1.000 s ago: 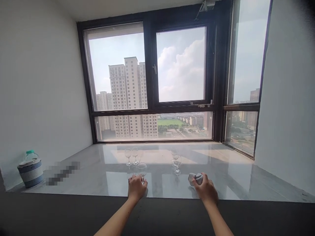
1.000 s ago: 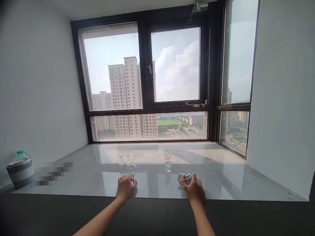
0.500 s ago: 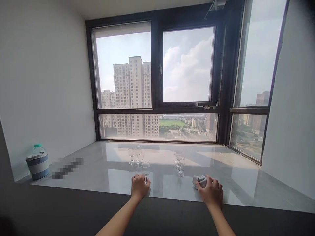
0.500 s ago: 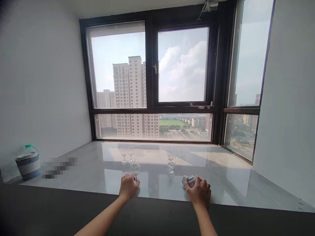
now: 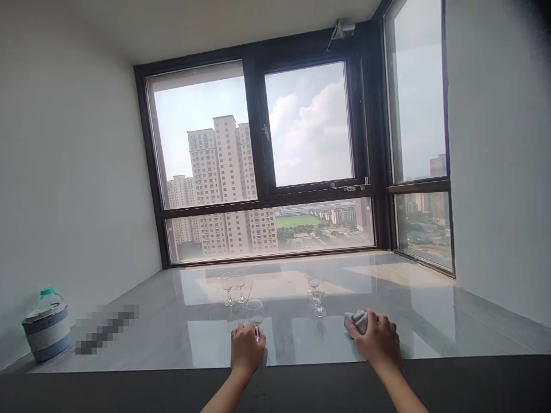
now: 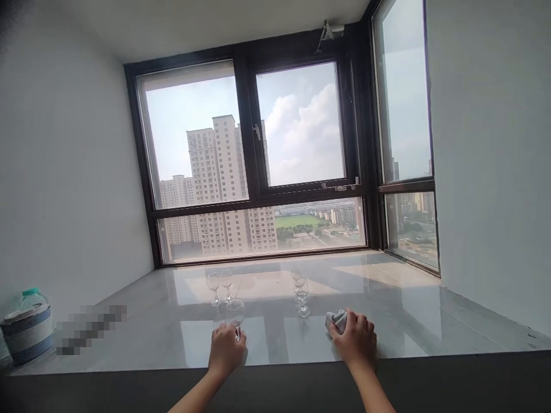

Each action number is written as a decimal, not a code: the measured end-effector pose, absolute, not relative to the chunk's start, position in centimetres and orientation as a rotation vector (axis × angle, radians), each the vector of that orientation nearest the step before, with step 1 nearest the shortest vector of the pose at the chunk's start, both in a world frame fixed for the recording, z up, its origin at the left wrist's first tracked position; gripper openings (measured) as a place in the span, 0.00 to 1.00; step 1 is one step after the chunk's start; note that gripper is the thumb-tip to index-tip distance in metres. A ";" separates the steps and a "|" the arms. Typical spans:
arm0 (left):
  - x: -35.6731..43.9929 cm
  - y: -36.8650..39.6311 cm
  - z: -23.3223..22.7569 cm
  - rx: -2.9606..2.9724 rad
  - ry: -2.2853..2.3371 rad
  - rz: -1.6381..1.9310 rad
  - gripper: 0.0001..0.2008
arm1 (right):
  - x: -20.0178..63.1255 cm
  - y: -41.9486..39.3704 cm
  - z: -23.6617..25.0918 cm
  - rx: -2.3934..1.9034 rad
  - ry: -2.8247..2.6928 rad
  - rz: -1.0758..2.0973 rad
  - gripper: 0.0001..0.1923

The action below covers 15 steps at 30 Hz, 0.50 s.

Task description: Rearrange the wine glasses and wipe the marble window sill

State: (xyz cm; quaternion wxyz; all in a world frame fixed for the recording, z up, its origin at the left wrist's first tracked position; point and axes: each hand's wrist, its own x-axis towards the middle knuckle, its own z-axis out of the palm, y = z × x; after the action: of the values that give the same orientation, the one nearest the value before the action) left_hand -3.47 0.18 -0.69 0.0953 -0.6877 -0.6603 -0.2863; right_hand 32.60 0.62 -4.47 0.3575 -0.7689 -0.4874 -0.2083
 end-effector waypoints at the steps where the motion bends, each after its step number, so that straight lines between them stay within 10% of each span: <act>1: -3.5 0.3 -0.8 -2.038 -1.966 -0.845 0.12 | 32.6 0.7 -4.5 -1.988 -1.274 -0.528 0.24; 15: -3.9 1.9 -1.5 -2.076 -2.089 -0.754 0.15 | 33.4 2.2 -6.0 -1.951 -1.308 -0.465 0.22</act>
State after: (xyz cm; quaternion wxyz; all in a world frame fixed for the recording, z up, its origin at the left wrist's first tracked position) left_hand -3.94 1.86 -1.45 0.0507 -0.6820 -0.6862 -0.2478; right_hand 33.44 2.21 -6.04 0.3647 -0.7587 -0.5087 -0.1806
